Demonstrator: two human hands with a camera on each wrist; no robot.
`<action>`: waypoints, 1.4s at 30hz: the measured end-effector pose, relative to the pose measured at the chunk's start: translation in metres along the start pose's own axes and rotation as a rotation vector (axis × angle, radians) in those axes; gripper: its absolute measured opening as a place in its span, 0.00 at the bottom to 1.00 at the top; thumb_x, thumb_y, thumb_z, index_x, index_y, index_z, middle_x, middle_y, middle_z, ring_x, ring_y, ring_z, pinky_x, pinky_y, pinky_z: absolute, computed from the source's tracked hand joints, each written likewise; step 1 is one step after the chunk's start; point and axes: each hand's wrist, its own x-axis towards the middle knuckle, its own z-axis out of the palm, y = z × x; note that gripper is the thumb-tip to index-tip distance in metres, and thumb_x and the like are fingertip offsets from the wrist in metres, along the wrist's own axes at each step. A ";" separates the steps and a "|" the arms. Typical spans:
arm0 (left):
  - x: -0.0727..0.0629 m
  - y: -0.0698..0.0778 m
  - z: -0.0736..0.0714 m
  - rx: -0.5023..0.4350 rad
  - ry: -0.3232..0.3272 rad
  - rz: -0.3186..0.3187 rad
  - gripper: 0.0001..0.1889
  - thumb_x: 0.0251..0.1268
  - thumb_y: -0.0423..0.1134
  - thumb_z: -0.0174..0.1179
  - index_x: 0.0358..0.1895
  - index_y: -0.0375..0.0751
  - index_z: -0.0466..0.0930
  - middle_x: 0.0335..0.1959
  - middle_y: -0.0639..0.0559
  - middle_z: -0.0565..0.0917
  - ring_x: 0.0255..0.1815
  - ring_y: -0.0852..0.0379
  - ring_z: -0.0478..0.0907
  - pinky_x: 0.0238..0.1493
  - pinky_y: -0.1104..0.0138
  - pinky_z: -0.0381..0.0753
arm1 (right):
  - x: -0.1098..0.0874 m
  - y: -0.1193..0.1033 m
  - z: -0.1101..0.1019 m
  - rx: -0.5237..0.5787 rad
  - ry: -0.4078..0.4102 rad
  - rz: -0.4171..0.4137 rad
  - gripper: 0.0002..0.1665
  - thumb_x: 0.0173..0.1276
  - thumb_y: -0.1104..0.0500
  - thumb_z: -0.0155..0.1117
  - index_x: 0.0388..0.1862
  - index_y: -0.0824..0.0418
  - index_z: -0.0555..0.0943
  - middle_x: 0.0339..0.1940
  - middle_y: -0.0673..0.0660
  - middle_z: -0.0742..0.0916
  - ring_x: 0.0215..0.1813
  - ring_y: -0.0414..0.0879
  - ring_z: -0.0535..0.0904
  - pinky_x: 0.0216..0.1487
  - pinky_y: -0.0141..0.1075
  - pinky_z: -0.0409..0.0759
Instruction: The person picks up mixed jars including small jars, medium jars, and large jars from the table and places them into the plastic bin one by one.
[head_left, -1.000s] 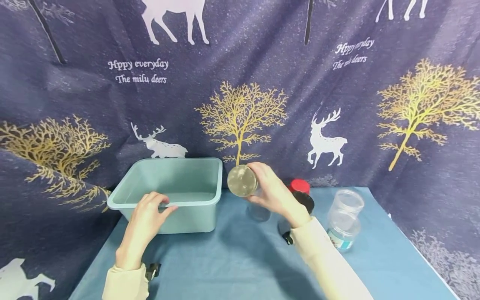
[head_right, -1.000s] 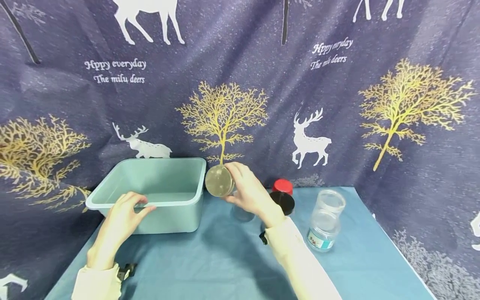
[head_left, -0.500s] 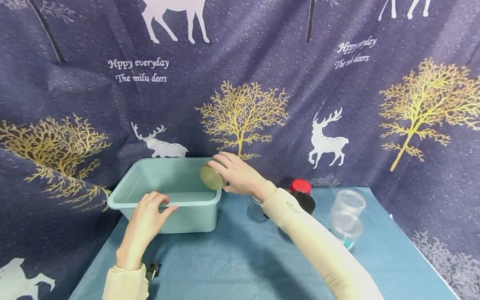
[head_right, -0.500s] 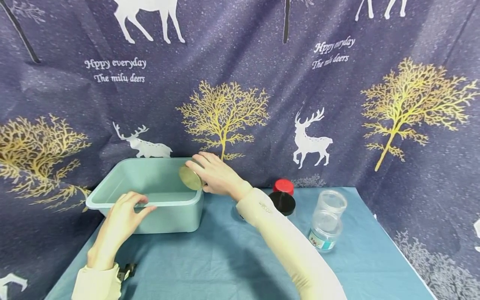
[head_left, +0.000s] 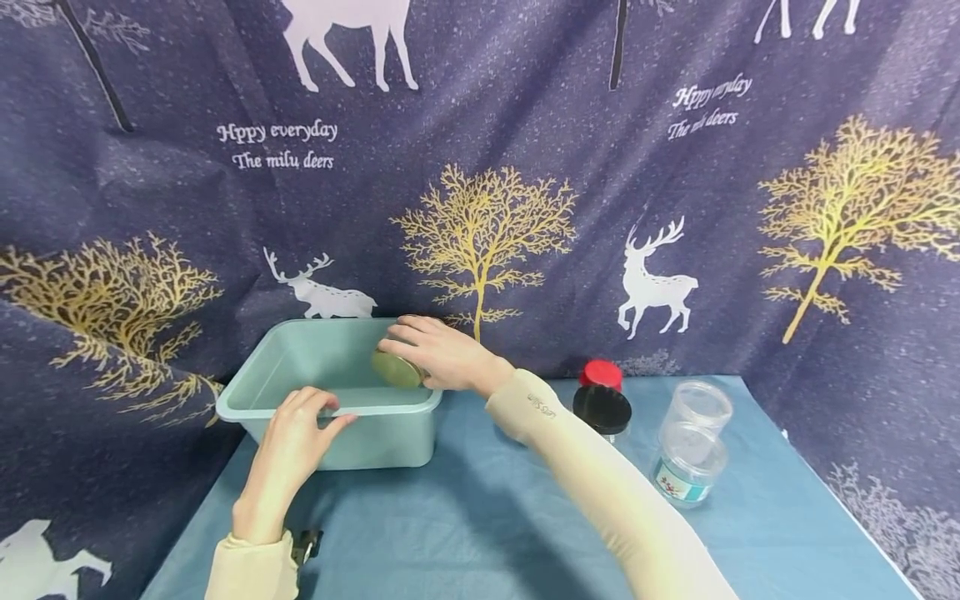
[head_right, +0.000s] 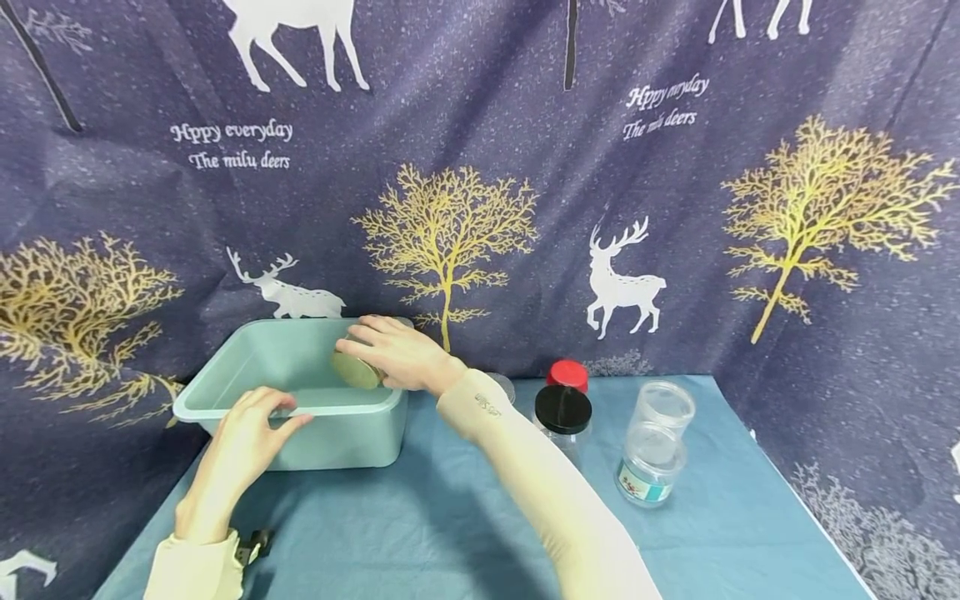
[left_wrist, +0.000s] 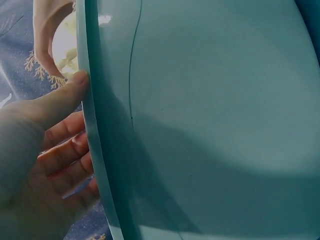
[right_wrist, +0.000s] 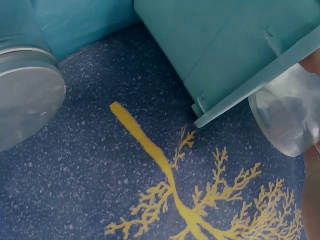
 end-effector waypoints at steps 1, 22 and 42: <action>0.000 0.000 0.000 0.002 0.000 -0.001 0.13 0.49 0.38 0.76 0.34 0.37 0.82 0.33 0.48 0.80 0.38 0.46 0.76 0.38 0.52 0.76 | 0.002 0.000 0.001 -0.004 -0.008 0.002 0.45 0.56 0.62 0.72 0.73 0.54 0.65 0.70 0.57 0.71 0.73 0.55 0.60 0.75 0.43 0.51; -0.001 0.004 -0.002 0.006 -0.002 -0.011 0.13 0.49 0.38 0.76 0.34 0.37 0.82 0.33 0.48 0.80 0.38 0.46 0.76 0.38 0.51 0.76 | 0.019 -0.011 0.011 -0.064 -0.167 0.035 0.38 0.70 0.64 0.61 0.76 0.48 0.61 0.75 0.57 0.65 0.76 0.56 0.57 0.74 0.43 0.53; 0.000 0.003 0.000 0.003 -0.020 -0.028 0.14 0.50 0.38 0.76 0.36 0.35 0.83 0.35 0.46 0.81 0.39 0.45 0.76 0.39 0.50 0.76 | 0.004 -0.014 0.000 0.009 -0.137 0.268 0.47 0.65 0.43 0.69 0.78 0.45 0.57 0.78 0.59 0.56 0.78 0.54 0.47 0.75 0.48 0.46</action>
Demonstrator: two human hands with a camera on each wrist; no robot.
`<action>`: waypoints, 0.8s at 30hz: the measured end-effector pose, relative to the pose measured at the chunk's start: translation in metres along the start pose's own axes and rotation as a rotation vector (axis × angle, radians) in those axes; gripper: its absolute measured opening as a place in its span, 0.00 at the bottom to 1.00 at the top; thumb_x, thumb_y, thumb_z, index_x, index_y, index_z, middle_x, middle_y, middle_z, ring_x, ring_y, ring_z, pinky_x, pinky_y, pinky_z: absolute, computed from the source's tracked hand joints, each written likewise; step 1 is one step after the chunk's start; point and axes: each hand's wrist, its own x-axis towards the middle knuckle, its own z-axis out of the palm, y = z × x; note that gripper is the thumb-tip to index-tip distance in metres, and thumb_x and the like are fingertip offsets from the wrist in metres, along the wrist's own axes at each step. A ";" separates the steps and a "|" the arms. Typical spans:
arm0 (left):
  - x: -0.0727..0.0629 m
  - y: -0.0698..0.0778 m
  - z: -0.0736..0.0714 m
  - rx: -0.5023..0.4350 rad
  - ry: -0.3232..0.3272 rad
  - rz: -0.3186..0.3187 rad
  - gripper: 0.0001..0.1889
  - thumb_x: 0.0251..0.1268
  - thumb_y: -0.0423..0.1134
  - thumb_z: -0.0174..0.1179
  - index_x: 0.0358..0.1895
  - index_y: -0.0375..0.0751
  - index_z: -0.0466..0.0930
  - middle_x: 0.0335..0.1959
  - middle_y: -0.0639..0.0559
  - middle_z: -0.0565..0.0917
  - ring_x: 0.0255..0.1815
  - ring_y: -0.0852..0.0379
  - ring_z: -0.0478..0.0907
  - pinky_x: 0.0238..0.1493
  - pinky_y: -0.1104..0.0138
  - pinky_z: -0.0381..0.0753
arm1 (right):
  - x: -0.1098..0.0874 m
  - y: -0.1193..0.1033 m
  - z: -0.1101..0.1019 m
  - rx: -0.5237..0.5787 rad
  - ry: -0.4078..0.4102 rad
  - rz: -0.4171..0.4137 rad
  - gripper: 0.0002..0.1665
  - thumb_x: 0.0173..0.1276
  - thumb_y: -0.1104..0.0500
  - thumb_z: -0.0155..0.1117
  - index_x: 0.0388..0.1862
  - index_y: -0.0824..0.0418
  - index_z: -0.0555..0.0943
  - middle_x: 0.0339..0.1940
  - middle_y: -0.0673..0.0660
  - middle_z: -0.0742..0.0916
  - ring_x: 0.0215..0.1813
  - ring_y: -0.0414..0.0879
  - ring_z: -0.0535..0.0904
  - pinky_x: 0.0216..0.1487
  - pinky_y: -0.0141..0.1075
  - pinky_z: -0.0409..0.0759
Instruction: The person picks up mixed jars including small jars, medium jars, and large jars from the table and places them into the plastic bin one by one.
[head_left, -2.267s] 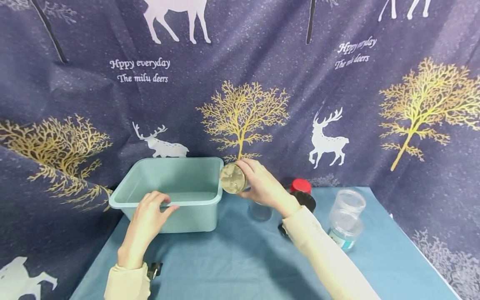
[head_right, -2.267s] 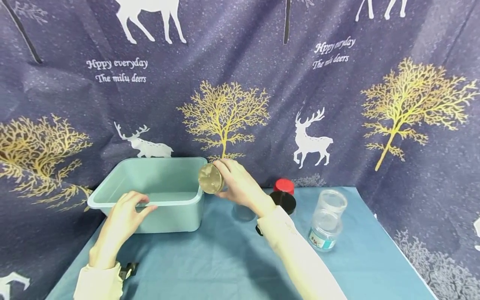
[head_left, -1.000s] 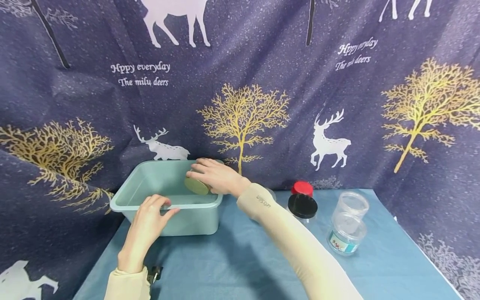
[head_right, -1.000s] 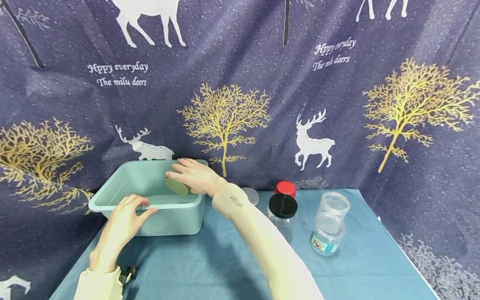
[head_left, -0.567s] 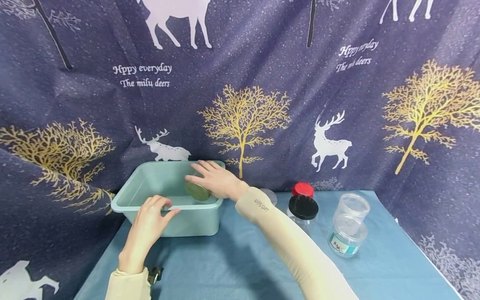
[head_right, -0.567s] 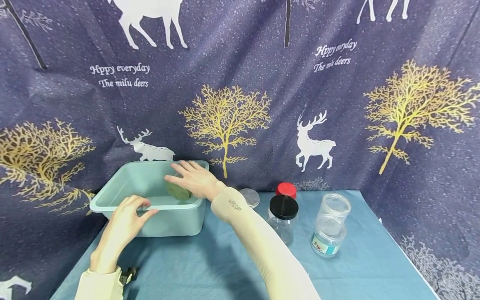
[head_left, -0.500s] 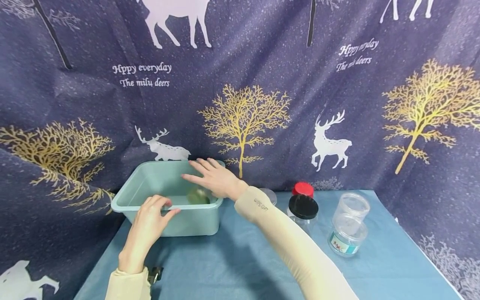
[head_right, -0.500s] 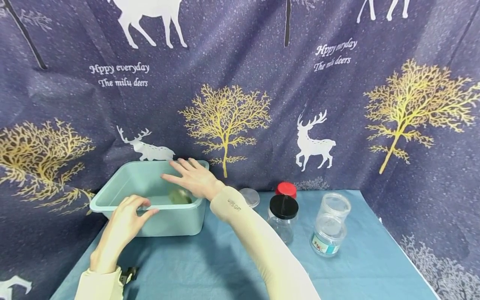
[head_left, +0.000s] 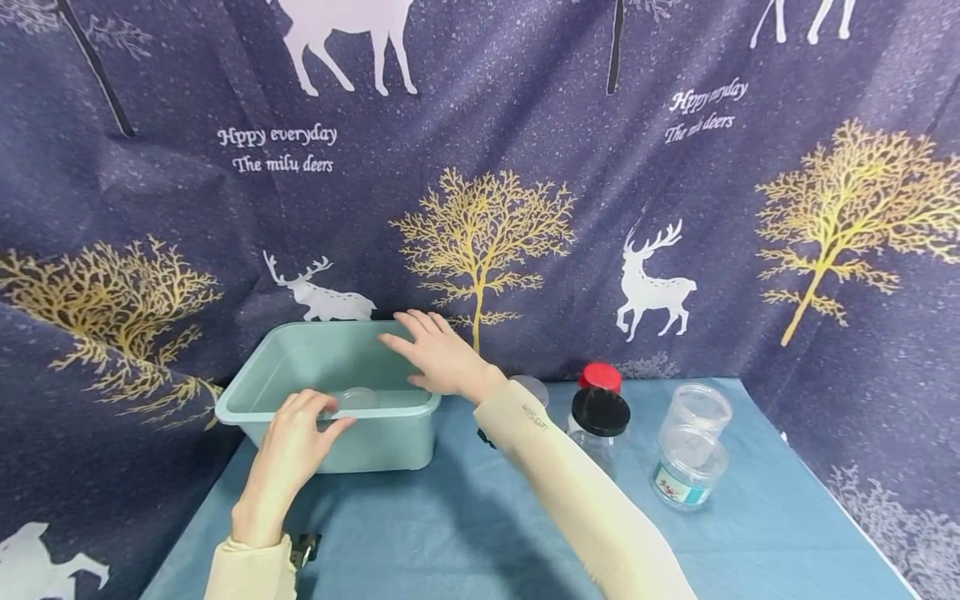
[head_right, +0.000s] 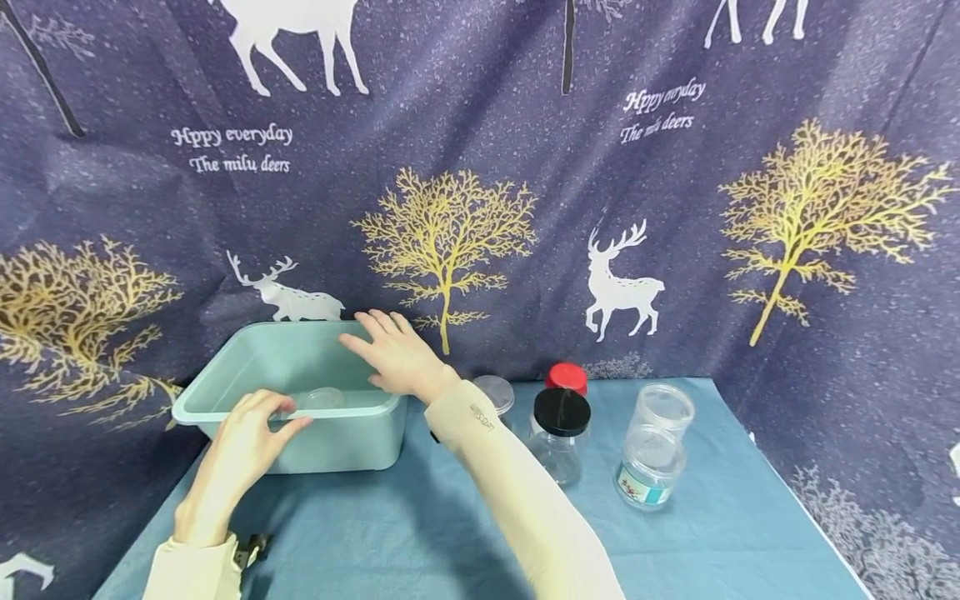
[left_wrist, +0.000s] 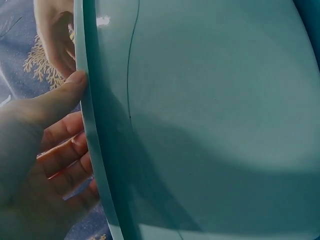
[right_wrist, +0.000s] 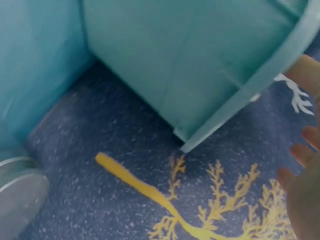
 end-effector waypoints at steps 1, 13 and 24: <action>0.000 0.000 0.000 -0.001 -0.003 -0.002 0.14 0.51 0.38 0.76 0.36 0.35 0.83 0.36 0.46 0.81 0.40 0.45 0.76 0.38 0.51 0.77 | -0.002 0.000 -0.002 0.034 0.024 0.009 0.45 0.65 0.43 0.68 0.77 0.46 0.59 0.78 0.59 0.58 0.78 0.54 0.48 0.75 0.48 0.47; 0.000 -0.003 0.000 -0.020 0.007 -0.007 0.14 0.51 0.39 0.76 0.37 0.37 0.83 0.36 0.47 0.81 0.40 0.45 0.76 0.40 0.50 0.76 | -0.058 0.013 -0.040 0.471 0.360 0.196 0.31 0.68 0.50 0.67 0.68 0.54 0.72 0.71 0.63 0.69 0.70 0.55 0.63 0.68 0.51 0.62; 0.001 0.002 -0.001 -0.023 0.006 -0.056 0.15 0.51 0.42 0.76 0.37 0.37 0.83 0.35 0.46 0.80 0.39 0.45 0.75 0.38 0.50 0.75 | -0.154 0.040 -0.045 0.529 0.525 0.396 0.29 0.64 0.56 0.71 0.64 0.60 0.76 0.65 0.61 0.75 0.67 0.56 0.67 0.68 0.49 0.63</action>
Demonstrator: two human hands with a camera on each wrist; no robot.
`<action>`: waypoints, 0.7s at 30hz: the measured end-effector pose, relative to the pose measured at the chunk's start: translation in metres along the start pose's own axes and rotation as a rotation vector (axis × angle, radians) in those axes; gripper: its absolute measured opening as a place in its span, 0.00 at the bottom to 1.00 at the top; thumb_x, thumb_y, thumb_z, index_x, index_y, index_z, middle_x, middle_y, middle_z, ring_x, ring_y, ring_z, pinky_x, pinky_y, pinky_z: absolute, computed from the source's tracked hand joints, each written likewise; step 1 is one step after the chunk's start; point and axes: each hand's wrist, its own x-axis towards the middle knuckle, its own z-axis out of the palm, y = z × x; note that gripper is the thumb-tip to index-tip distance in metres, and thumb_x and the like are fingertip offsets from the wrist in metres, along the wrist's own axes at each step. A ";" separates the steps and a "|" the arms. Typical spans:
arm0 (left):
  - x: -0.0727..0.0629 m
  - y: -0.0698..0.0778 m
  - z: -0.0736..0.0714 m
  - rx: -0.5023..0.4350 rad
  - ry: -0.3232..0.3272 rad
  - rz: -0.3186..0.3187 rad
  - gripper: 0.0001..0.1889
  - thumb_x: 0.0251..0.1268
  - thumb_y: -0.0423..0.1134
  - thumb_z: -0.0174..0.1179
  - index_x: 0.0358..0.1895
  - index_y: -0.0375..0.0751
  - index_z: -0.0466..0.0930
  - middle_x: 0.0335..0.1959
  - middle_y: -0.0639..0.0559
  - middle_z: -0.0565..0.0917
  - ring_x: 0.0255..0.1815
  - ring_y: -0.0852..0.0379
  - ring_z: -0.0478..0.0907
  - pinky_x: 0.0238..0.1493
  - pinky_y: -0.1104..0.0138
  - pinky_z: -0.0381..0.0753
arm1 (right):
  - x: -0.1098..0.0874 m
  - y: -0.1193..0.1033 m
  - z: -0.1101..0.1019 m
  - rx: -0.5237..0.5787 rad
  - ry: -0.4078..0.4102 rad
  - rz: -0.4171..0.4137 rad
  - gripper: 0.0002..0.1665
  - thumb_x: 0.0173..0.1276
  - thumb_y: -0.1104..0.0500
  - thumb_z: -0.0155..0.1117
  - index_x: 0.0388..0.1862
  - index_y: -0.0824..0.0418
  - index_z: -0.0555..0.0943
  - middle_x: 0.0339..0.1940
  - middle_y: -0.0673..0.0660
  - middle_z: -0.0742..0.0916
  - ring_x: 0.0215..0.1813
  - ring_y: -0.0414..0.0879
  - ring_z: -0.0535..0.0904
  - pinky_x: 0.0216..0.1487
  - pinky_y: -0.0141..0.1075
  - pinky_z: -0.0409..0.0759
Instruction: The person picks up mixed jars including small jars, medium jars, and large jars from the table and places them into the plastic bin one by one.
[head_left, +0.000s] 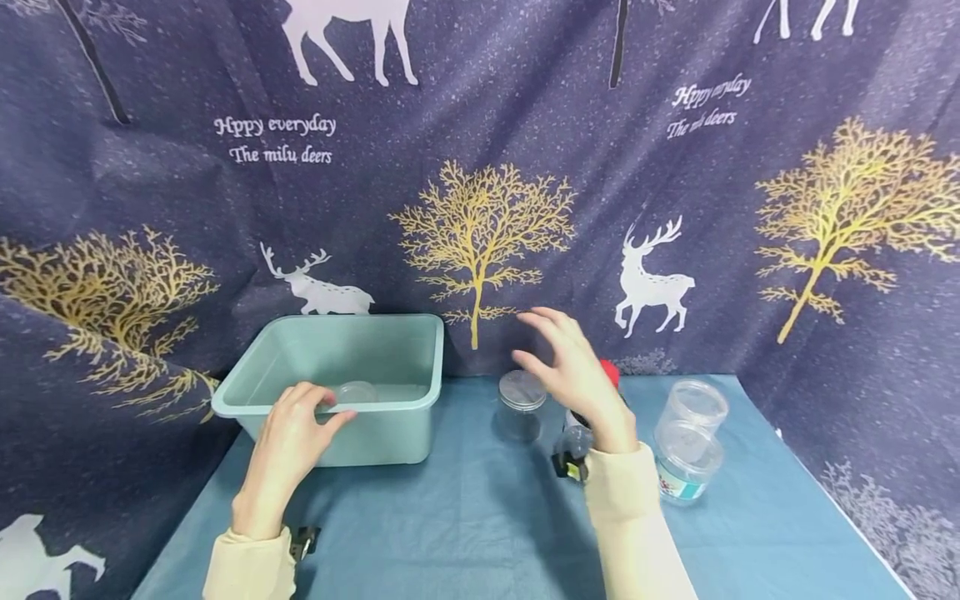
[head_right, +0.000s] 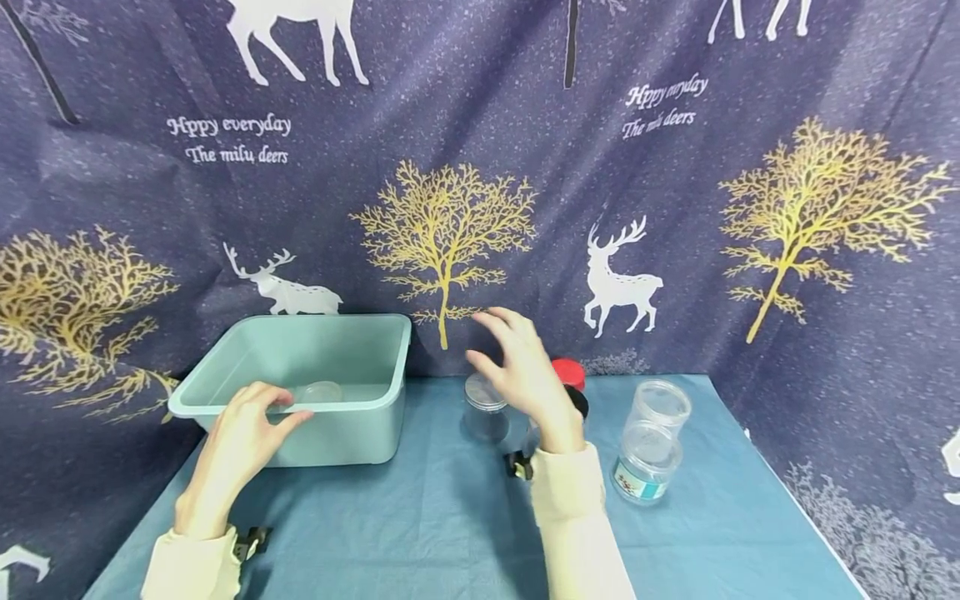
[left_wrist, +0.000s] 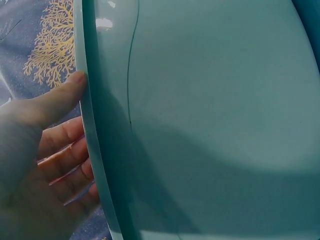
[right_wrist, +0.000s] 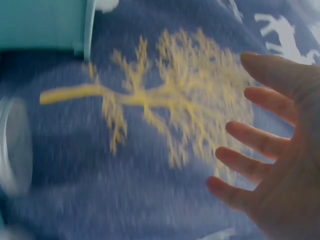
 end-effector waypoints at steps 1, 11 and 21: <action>0.000 0.000 -0.001 0.004 0.005 0.000 0.15 0.50 0.42 0.76 0.37 0.37 0.83 0.34 0.47 0.79 0.37 0.45 0.75 0.37 0.50 0.75 | -0.006 0.006 -0.004 -0.009 0.021 0.010 0.29 0.64 0.56 0.71 0.63 0.61 0.76 0.65 0.61 0.75 0.67 0.56 0.68 0.66 0.49 0.64; 0.001 0.001 -0.003 0.024 0.010 -0.006 0.15 0.48 0.42 0.78 0.34 0.39 0.84 0.29 0.50 0.76 0.31 0.49 0.74 0.30 0.54 0.74 | -0.057 0.045 -0.052 -0.101 0.159 0.087 0.31 0.57 0.62 0.75 0.61 0.63 0.77 0.62 0.65 0.76 0.64 0.63 0.69 0.62 0.59 0.64; 0.004 0.005 -0.009 0.051 -0.041 -0.044 0.15 0.50 0.45 0.76 0.36 0.38 0.86 0.29 0.51 0.77 0.32 0.47 0.76 0.31 0.52 0.75 | -0.088 0.065 -0.101 -0.155 0.249 0.289 0.33 0.60 0.61 0.73 0.65 0.60 0.75 0.64 0.64 0.76 0.66 0.64 0.68 0.62 0.57 0.65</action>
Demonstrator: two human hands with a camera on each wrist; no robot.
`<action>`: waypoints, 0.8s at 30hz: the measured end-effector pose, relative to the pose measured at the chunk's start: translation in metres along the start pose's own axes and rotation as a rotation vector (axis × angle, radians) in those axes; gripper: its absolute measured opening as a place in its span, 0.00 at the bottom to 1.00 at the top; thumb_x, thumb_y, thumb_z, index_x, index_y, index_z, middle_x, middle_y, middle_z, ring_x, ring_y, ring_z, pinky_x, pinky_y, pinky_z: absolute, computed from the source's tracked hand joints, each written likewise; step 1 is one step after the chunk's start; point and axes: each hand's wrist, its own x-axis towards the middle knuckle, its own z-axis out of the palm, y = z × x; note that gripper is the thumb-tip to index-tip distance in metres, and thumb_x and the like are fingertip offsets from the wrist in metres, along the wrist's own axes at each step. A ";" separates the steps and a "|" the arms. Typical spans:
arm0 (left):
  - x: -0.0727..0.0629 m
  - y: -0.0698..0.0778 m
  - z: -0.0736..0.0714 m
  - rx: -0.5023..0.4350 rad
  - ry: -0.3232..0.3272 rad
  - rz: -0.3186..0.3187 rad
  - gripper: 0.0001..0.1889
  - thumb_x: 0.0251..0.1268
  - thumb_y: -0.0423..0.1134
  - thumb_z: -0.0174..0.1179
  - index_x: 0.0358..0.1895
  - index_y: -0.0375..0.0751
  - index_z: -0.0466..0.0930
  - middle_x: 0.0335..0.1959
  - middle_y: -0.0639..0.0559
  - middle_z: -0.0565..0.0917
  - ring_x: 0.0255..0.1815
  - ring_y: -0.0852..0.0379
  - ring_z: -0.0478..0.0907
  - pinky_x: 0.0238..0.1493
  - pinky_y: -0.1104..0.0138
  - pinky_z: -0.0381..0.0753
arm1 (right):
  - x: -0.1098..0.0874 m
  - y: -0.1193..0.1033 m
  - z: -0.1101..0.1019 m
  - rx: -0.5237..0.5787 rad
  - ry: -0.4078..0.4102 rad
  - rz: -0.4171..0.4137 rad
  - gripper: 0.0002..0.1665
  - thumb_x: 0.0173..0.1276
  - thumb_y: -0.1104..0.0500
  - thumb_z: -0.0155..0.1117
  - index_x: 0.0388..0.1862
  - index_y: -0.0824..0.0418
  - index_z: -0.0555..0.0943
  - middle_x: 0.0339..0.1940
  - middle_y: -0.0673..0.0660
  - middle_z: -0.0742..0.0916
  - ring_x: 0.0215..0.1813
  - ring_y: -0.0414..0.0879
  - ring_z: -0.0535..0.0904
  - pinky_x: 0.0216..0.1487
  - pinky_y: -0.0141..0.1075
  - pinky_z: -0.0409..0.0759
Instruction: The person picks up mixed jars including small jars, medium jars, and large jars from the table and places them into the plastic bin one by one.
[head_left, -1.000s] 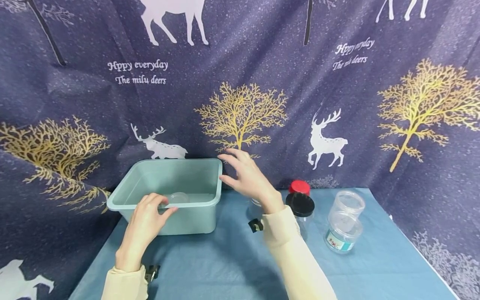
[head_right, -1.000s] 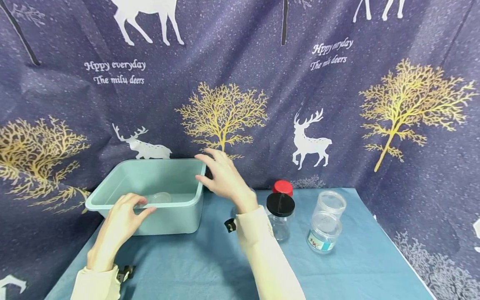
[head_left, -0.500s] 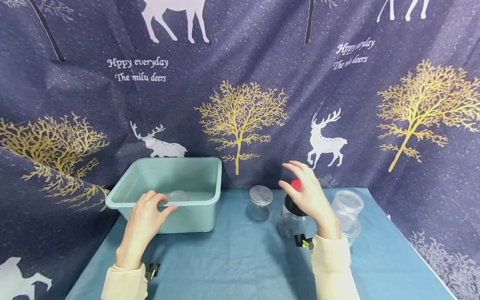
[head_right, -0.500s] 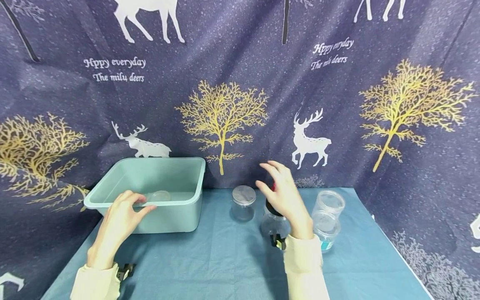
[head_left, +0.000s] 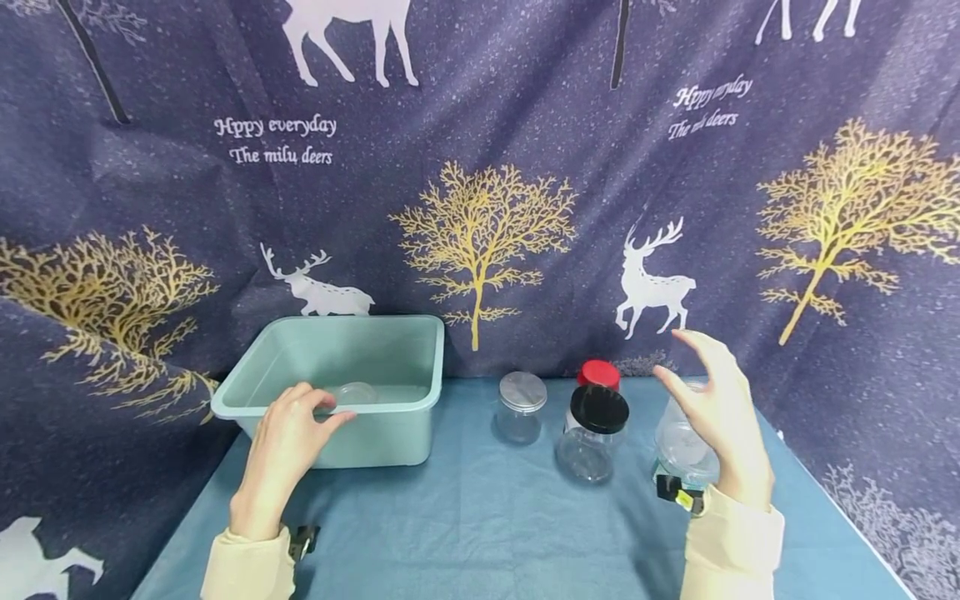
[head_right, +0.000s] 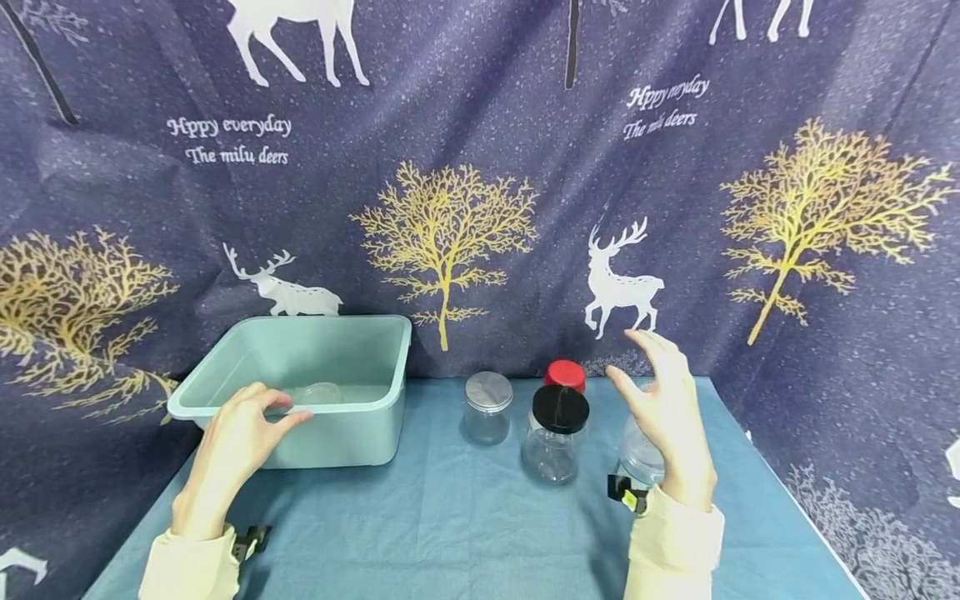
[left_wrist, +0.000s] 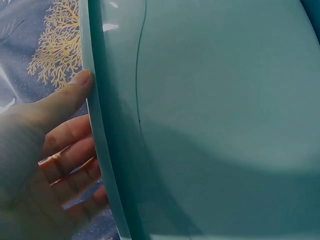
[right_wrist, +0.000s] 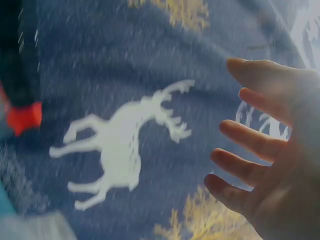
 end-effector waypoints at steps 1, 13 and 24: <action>0.000 0.000 0.000 0.001 -0.003 -0.003 0.16 0.50 0.45 0.76 0.36 0.38 0.86 0.29 0.51 0.78 0.32 0.47 0.76 0.31 0.52 0.75 | -0.002 0.004 -0.002 -0.010 -0.002 0.026 0.33 0.61 0.60 0.73 0.65 0.59 0.75 0.64 0.65 0.76 0.67 0.64 0.68 0.64 0.58 0.63; 0.001 0.000 0.001 0.007 0.038 0.046 0.15 0.47 0.44 0.77 0.34 0.39 0.87 0.29 0.51 0.80 0.33 0.45 0.78 0.32 0.50 0.76 | -0.041 0.049 -0.008 -0.025 -0.035 0.340 0.36 0.67 0.50 0.67 0.71 0.59 0.69 0.66 0.68 0.73 0.63 0.66 0.68 0.57 0.62 0.65; -0.001 0.000 0.000 -0.003 0.058 0.066 0.14 0.47 0.43 0.77 0.34 0.40 0.88 0.31 0.50 0.82 0.34 0.45 0.78 0.32 0.49 0.76 | -0.069 0.086 -0.025 0.133 -0.398 0.480 0.47 0.71 0.48 0.63 0.75 0.70 0.53 0.66 0.79 0.66 0.63 0.76 0.64 0.60 0.65 0.64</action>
